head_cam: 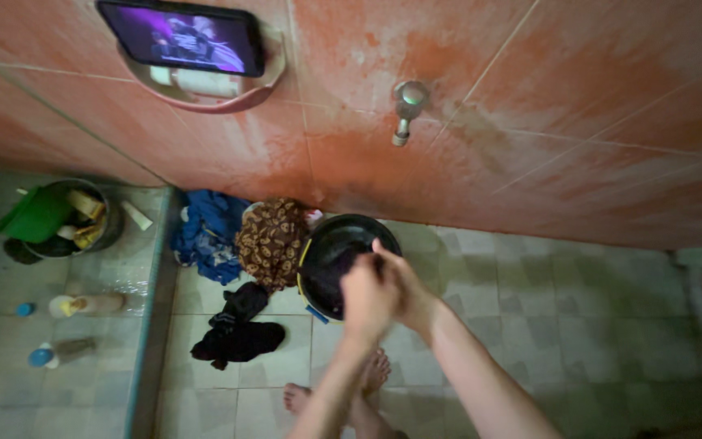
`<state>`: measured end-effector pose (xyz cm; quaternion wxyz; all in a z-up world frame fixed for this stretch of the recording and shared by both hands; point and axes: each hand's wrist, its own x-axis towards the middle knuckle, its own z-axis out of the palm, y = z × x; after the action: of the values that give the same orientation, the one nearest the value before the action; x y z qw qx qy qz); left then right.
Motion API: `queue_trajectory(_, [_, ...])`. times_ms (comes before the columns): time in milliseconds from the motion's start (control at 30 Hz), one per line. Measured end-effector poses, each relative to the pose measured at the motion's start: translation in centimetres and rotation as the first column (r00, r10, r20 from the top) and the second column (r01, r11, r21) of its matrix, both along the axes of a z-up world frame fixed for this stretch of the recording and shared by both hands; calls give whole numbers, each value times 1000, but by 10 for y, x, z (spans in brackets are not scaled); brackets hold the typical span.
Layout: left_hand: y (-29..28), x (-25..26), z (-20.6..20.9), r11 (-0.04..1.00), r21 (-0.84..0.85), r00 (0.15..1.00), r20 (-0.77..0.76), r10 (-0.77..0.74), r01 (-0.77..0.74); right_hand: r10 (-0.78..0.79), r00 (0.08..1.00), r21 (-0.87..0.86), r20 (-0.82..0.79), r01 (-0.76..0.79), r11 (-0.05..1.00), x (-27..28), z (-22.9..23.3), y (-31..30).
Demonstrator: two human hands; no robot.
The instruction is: The person hand-washes multiple garments in a black bucket filled with water. They submerge, agitate, and wring out each item one by one, including a black cloth, a purple cloth, a teal cloth, a maroon cloth, and a patterned brown cloth, placing the wet items on the floor beside the bucket.
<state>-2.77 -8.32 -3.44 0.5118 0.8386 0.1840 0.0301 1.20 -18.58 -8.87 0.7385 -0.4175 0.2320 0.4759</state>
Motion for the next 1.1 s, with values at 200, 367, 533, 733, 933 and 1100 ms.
queue_trajectory(200, [30,-51,21,845,454,958,-92,-271,282,27,992,-252,126,5,968,9,-28,7])
queue_trajectory(367, [137,-74,-8,821,547,975,-215,-54,166,353,886,-376,300,-230,897,-3,33,5])
queue_trajectory(533, [170,-85,-53,871,327,919,-271,-286,368,549,744,-350,381,-434,830,-16,138,20])
queue_trajectory(733, [157,-94,-99,903,-103,896,-119,-429,418,324,785,-245,528,-224,943,17,170,3])
queue_trajectory(933, [172,-96,-66,949,-296,990,-56,-129,107,536,688,-662,489,-106,742,55,106,-17])
queue_trajectory(1100, [168,-74,-7,986,34,954,250,-164,160,753,179,-772,633,223,596,6,67,29])
